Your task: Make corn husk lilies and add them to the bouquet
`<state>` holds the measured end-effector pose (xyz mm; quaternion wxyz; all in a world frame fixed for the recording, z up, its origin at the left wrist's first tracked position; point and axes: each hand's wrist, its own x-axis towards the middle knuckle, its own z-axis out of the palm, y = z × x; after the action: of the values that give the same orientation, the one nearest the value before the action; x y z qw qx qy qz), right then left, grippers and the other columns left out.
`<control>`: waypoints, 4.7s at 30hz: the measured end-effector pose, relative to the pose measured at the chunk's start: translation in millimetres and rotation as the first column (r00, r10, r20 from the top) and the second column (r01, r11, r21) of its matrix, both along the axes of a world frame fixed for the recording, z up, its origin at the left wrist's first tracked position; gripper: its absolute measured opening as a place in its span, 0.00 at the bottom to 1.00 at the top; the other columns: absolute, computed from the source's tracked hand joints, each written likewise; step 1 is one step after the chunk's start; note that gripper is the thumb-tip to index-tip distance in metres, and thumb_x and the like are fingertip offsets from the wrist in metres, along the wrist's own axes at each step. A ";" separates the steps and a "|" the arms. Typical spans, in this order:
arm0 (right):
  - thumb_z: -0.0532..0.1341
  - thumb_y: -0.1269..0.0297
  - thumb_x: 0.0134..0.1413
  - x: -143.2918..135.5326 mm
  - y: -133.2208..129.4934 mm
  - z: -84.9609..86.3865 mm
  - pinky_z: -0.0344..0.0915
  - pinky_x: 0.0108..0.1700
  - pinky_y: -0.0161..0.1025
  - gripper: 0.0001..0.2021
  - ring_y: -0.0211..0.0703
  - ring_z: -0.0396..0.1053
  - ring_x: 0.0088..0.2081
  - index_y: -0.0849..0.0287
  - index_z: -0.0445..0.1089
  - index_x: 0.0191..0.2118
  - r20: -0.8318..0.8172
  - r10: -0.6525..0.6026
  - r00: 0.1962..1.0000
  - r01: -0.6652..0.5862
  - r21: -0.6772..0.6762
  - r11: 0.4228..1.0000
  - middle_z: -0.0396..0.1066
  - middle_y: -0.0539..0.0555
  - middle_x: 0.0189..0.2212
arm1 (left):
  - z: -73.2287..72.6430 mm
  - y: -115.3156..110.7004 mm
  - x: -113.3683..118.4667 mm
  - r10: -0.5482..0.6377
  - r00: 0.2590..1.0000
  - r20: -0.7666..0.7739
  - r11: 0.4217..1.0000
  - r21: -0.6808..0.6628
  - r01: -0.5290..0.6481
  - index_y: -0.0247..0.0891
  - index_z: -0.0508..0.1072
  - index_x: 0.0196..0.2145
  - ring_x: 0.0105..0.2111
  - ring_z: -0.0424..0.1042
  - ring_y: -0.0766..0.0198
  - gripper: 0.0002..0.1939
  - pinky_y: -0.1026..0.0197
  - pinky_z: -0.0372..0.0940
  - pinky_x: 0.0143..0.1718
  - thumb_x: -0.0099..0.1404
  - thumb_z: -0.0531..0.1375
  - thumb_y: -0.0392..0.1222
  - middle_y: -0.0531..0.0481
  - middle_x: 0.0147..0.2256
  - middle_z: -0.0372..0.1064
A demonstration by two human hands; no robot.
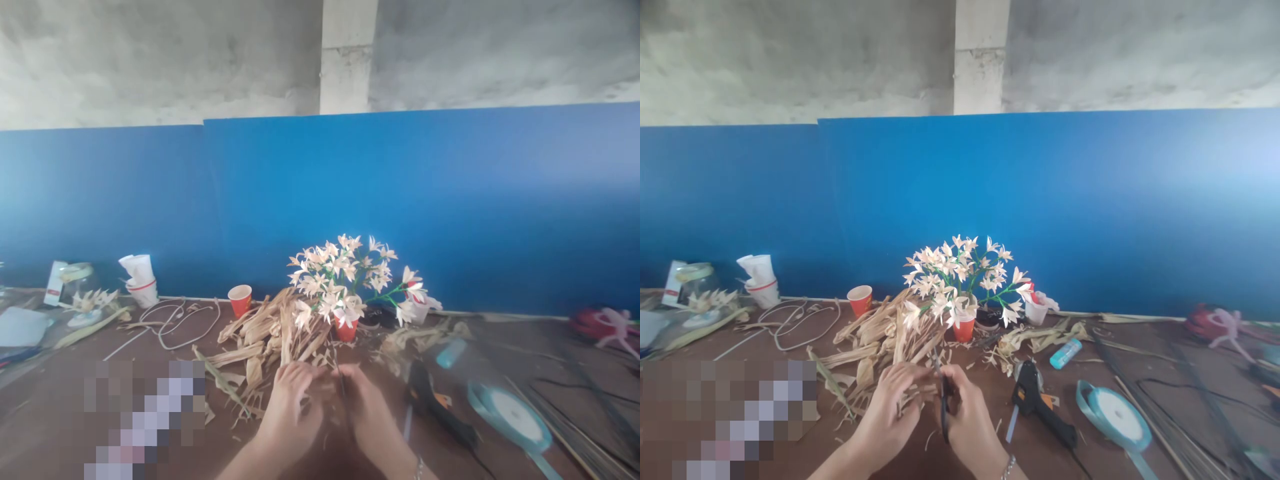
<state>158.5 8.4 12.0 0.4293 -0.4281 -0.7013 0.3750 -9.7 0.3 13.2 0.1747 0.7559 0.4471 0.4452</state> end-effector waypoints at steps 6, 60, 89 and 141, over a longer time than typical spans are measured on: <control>0.57 0.52 0.49 -2.0 3.9 -9.8 0.63 0.25 0.31 0.13 0.38 0.64 0.25 0.57 0.64 0.35 -0.171 -0.089 0.981 0.077 -0.073 0.994 0.65 0.50 0.25 | 5.8 1.1 8.5 0.062 0.962 0.267 0.964 -0.267 0.012 0.39 0.74 0.33 0.33 0.69 0.58 0.10 0.61 0.62 0.35 0.60 0.53 0.38 0.45 0.31 0.71; 0.58 0.69 0.41 -6.3 -3.0 11.8 0.62 0.29 0.31 0.07 0.39 0.66 0.27 0.62 0.72 0.27 0.223 0.102 0.969 -0.083 -0.093 0.992 0.73 0.51 0.23 | 8.6 10.2 0.6 0.208 0.772 0.600 0.792 -0.567 0.228 0.37 0.63 0.22 0.17 0.46 0.73 0.07 0.67 0.42 0.19 0.52 0.56 0.41 0.60 0.16 0.52; 0.52 0.73 0.42 -5.0 -3.9 3.1 0.60 0.39 0.31 0.13 0.41 0.72 0.35 0.56 0.73 0.26 0.471 0.087 0.878 -0.114 0.029 0.993 0.76 0.51 0.25 | 0.0 22.9 -17.5 0.255 0.936 0.243 0.964 -0.134 -0.228 0.41 0.73 0.20 0.41 0.66 0.53 0.04 0.53 0.57 0.45 0.50 0.60 0.37 0.46 0.35 0.68; 0.62 0.46 0.39 -21.9 -3.8 -22.9 0.63 0.23 0.34 0.20 0.38 0.64 0.22 0.59 0.67 0.31 -0.286 0.057 0.956 -0.155 -0.330 0.931 0.66 0.49 0.21 | -5.7 10.4 9.0 0.407 0.516 0.754 0.768 -0.588 0.253 0.36 0.67 0.21 0.15 0.54 0.74 0.16 0.68 0.50 0.18 0.43 0.67 0.49 0.58 0.18 0.60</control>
<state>136.6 4.6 -10.9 0.4175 -0.4031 -0.5802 0.5714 -0.7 10.7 7.5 0.5923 0.3087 0.4597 0.5853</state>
